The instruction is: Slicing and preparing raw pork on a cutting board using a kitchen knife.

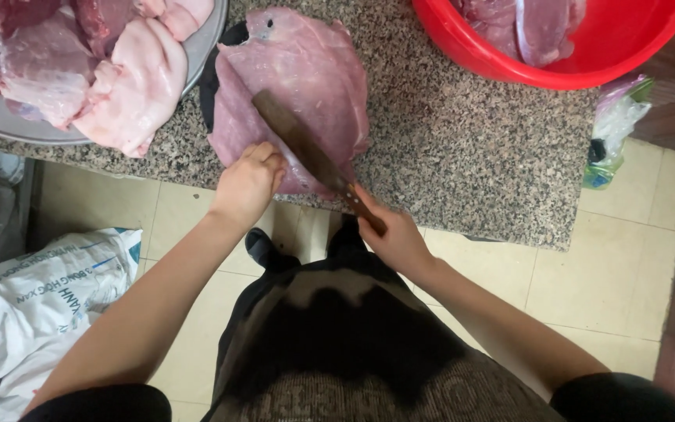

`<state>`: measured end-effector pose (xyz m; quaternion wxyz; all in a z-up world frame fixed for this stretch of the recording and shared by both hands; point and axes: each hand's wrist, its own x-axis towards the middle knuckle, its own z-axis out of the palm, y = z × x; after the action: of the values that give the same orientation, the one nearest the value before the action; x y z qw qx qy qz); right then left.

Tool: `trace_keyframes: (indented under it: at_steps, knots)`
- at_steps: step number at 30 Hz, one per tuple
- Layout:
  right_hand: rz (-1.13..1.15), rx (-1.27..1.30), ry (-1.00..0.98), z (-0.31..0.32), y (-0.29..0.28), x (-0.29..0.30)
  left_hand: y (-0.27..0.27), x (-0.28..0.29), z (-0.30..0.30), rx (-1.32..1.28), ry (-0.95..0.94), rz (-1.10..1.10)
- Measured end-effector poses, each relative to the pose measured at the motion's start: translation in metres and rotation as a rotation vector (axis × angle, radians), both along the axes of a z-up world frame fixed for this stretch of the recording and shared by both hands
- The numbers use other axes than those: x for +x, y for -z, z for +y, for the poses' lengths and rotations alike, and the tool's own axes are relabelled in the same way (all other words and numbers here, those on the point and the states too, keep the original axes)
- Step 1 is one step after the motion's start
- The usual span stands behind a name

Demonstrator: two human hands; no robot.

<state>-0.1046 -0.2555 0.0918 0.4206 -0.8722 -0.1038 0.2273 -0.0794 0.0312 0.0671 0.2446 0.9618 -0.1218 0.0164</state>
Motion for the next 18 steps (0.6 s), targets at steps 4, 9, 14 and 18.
trace_keyframes:
  at_steps: [4,9,14,18]
  knots:
    - [0.056,-0.023,0.019,-0.024,0.01,-0.018,0.011,-0.005,0.006,0.017,0.034,-0.015]
    - [0.043,0.044,0.013,-0.036,-0.007,-0.027,0.011,-0.009,0.009,0.033,0.049,0.001]
    - [0.18,-0.108,0.018,-0.045,-0.018,-0.03,0.012,-0.012,0.008,0.116,0.091,-0.079]
    - [0.168,-0.159,-0.027,-0.055,-0.02,-0.031,0.014,-0.014,0.003,0.305,0.1,-0.109]
